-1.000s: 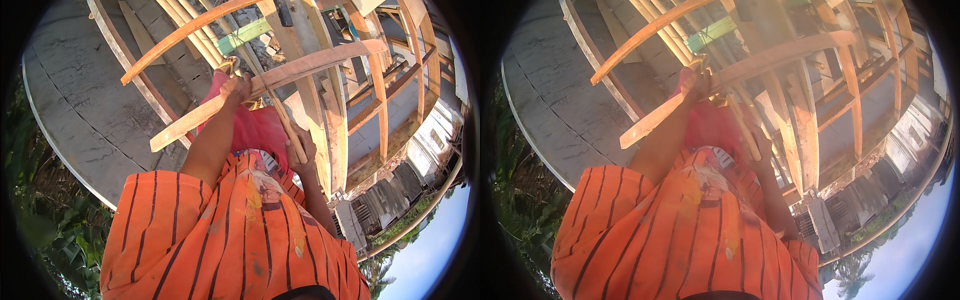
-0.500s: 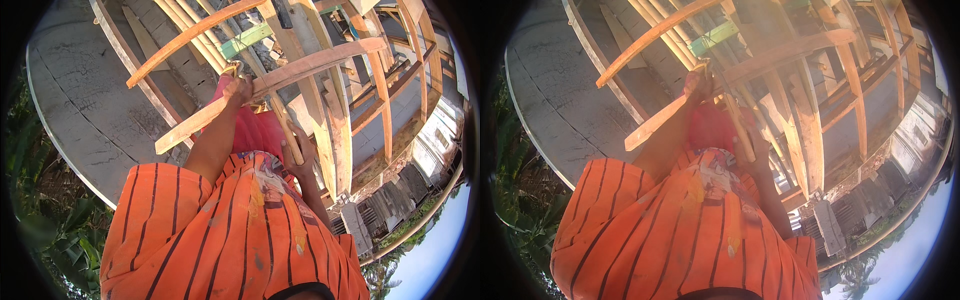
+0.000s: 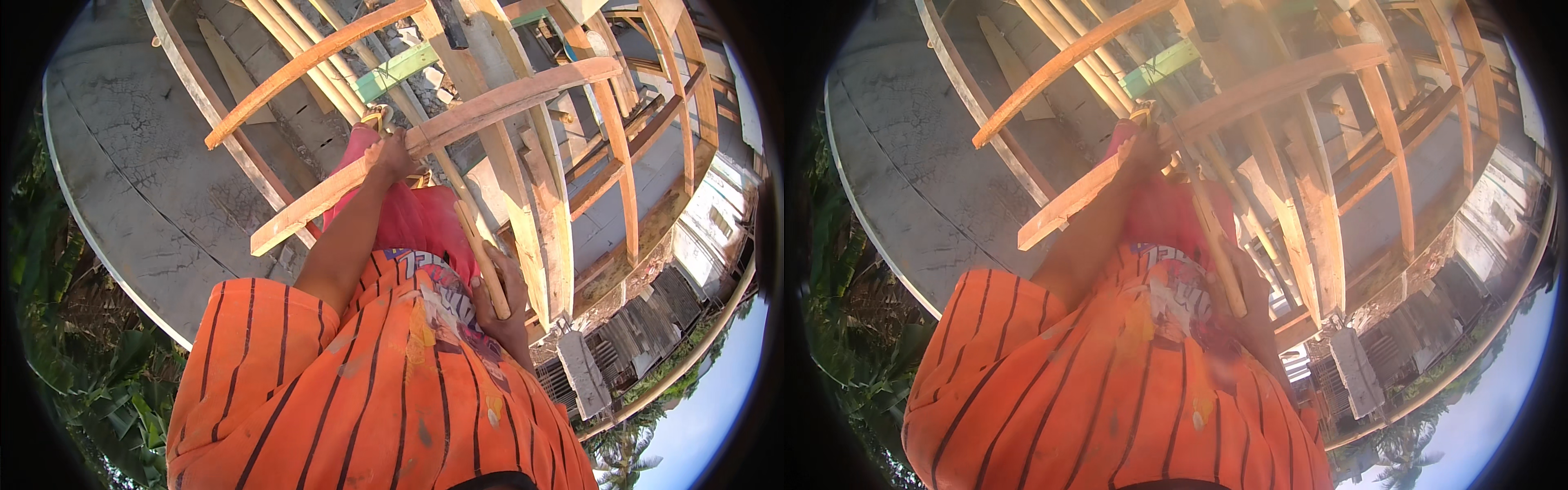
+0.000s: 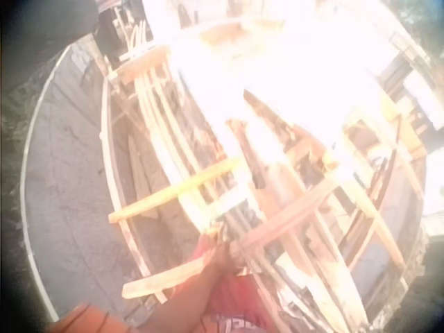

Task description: The person constructs a wooden framework by positioning boards and hammering nails into the wood while working on an elevated structure.

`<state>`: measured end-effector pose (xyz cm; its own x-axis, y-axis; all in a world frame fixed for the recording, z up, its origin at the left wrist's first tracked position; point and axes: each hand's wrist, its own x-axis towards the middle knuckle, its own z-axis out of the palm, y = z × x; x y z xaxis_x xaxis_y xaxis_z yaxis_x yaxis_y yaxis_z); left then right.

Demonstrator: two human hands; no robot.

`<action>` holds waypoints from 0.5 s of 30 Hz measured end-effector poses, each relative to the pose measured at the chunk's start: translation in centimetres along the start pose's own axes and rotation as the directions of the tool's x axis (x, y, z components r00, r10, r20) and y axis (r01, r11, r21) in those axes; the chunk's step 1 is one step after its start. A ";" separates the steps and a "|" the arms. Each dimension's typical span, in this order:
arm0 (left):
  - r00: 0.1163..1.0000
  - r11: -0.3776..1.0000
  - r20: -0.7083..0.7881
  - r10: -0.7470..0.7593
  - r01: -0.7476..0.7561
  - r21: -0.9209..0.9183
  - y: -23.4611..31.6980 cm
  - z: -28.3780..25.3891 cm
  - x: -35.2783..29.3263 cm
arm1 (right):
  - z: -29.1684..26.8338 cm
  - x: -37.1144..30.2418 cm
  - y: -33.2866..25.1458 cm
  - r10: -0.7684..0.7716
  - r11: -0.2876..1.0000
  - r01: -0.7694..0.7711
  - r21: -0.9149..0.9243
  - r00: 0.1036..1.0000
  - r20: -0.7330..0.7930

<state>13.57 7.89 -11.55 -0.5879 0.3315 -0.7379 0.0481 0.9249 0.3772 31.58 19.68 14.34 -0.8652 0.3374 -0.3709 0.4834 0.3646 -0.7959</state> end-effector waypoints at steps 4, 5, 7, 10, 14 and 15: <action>0.999 0.999 -0.035 -0.023 0.022 -0.042 0.2 0.2 -0.2 | -5.4 -6.8 -1.9 0.037 0.996 -0.032 -0.082 0.997 0.062; 0.998 0.999 -0.058 -0.026 0.024 -0.036 0.0 0.8 -0.1 | -5.0 -5.9 -2.1 0.041 0.997 -0.036 -0.074 0.997 0.065; 0.996 0.990 -0.093 0.004 -0.017 -0.141 -1.5 3.3 2.3 | -2.0 -2.9 0.4 0.107 0.994 -0.107 -0.034 0.994 0.002; 0.989 0.999 -0.144 0.016 -0.023 -0.047 -0.1 0.1 3.2 | 2.6 6.2 0.8 0.130 0.989 -0.132 0.063 0.991 0.032; 1.000 0.979 -0.029 -0.011 0.005 -0.204 0.1 -0.1 -0.2 | -1.6 -4.1 1.9 -0.114 0.993 0.114 0.001 0.991 -0.065; 0.997 0.993 -0.076 -0.010 0.001 -0.114 -0.5 1.7 0.3 | -1.9 -5.5 2.6 0.130 0.990 -0.134 -0.051 0.989 -0.066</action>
<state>14.77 7.81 -12.88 -0.6482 0.3073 -0.6967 -0.0448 0.8980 0.4377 37.82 20.46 15.25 -0.7841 0.4387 -0.4390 0.6010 0.3599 -0.7136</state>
